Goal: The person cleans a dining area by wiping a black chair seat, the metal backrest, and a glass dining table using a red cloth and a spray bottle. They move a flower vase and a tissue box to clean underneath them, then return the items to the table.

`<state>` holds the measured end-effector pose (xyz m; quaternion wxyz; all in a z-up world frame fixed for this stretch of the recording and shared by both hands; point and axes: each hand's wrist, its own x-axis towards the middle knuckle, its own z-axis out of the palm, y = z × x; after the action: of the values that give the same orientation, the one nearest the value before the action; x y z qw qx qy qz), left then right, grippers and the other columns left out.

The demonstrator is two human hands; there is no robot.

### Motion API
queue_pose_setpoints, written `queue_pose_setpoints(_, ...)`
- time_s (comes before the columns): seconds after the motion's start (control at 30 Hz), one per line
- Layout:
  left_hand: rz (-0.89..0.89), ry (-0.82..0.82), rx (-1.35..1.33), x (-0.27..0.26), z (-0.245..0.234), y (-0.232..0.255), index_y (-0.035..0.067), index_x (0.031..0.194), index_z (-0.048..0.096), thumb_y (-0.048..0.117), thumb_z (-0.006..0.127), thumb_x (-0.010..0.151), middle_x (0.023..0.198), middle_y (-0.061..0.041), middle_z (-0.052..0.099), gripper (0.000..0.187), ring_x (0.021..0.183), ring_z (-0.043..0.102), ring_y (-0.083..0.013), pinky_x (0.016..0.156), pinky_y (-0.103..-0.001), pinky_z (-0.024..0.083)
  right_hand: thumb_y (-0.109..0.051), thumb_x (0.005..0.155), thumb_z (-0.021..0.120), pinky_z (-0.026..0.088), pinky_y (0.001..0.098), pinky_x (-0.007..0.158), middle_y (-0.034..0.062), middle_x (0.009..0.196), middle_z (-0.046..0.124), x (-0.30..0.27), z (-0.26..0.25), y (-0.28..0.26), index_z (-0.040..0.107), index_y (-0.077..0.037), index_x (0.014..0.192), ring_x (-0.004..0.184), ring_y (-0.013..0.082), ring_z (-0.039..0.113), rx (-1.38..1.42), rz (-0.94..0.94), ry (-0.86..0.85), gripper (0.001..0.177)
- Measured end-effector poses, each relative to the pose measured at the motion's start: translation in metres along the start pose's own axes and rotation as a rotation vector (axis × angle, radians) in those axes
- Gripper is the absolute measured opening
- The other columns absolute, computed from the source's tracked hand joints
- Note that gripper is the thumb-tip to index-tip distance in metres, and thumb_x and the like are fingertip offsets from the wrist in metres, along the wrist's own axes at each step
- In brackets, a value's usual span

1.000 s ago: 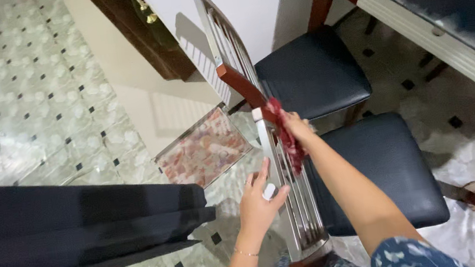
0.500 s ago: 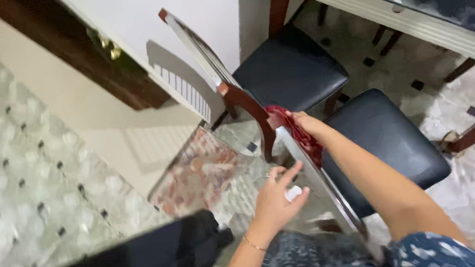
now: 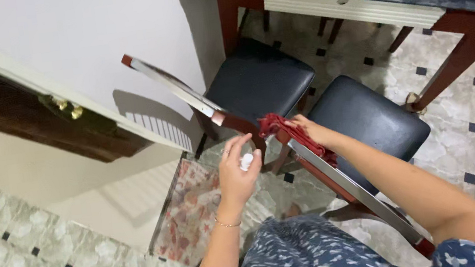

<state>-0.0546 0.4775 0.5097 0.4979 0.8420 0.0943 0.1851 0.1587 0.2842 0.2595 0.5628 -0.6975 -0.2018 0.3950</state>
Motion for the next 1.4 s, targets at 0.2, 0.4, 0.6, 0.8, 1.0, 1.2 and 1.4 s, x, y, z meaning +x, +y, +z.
queue_pose_setpoints(0.2, 0.024, 0.077, 0.053, 0.054, -0.041, -0.031, 0.006, 0.121, 0.068, 0.017, 0.070, 0.091, 0.121, -0.011, 0.064, 0.032, 0.102, 0.067, -0.0272, 0.086, -0.035, 0.054, -0.049, 0.103, 0.050, 0.053, 0.0402, 0.091, 0.0215, 0.118, 0.070, 0.024, -0.002, -0.006, 0.067, 0.003, 0.129, 0.104, 0.0288, 0.067, 0.284, 0.204, -0.204, 0.061)
queue_pose_setpoints(0.4, 0.062, 0.286, 0.233, 0.123, -0.065, -0.100, 0.003, 0.126, 0.064, 0.021, 0.074, 0.090, 0.126, -0.019, 0.057, 0.041, 0.113, 0.060, -0.0356, 0.097, -0.041, 0.049, -0.045, 0.105, 0.045, 0.053, 0.0388, 0.098, 0.0195, 0.123, 0.069, 0.044, 0.028, -0.091, 0.061, 0.002, 0.131, 0.112, 0.0310, 0.066, -0.206, 0.073, 0.037, 0.055)
queue_pose_setpoints(0.6, -0.020, 0.309, 0.202, 0.146, -0.069, -0.148, 0.003, 0.129, 0.063, 0.025, 0.073, 0.090, 0.126, -0.020, 0.054, 0.045, 0.115, 0.058, -0.0372, 0.099, -0.043, 0.048, -0.039, 0.109, 0.037, 0.039, 0.0413, 0.108, 0.0212, 0.135, 0.053, 0.081, 0.097, -0.107, 0.056, 0.004, 0.134, 0.125, 0.0363, 0.051, -0.420, -0.270, 0.065, 0.054)
queue_pose_setpoints(0.8, -0.101, 0.384, 0.185, 0.190, -0.111, -0.173, 0.002, 0.139, 0.058, 0.027, 0.074, 0.093, 0.136, -0.022, 0.048, 0.055, 0.119, 0.056, -0.0363, 0.096, -0.043, 0.050, -0.043, 0.107, 0.039, 0.042, 0.0393, 0.106, 0.0168, 0.133, 0.048, 0.097, 0.090, -0.116, 0.059, 0.001, 0.133, 0.122, 0.0341, 0.053, -0.451, 0.105, -0.007, 0.055)
queue_pose_setpoints(1.0, -0.323, 0.299, -0.171, 0.257, -0.159, -0.211, 0.002, 0.145, 0.043, 0.028, 0.063, 0.092, 0.144, -0.014, 0.041, 0.062, 0.090, 0.064, -0.0205, 0.063, -0.033, 0.059, -0.033, 0.108, 0.043, 0.041, 0.0386, 0.108, 0.0186, 0.134, 0.050, 0.132, 0.130, -0.205, 0.062, 0.001, 0.131, 0.125, 0.0335, 0.053, -0.441, -0.353, 0.081, 0.046)
queue_pose_setpoints(1.2, -0.180, 0.210, -0.298, 0.287, -0.168, -0.276, -0.004, 0.124, 0.067, 0.022, 0.064, 0.101, 0.117, -0.015, 0.072, 0.035, 0.104, 0.066, -0.0180, 0.091, -0.030, 0.053, -0.035, 0.107, 0.048, 0.042, 0.0445, 0.108, 0.0230, 0.139, 0.050, 0.298, 0.181, -0.270, 0.060, -0.004, 0.139, 0.127, 0.0411, 0.052, -0.519, -0.550, 0.267, 0.046)
queue_pose_setpoints(1.4, -0.194, -0.026, -0.295, 0.299, -0.180, -0.298, 0.001, 0.118, 0.071, 0.022, 0.059, 0.102, 0.118, -0.008, 0.072, 0.029, 0.112, 0.064, -0.0187, 0.101, -0.032, 0.048, -0.041, 0.099, 0.045, 0.040, 0.0462, 0.106, 0.0164, 0.141, 0.049, 0.344, 0.160, -0.211, 0.062, -0.020, 0.141, 0.127, 0.0396, 0.048, -0.676, -0.073, 0.034, 0.050)
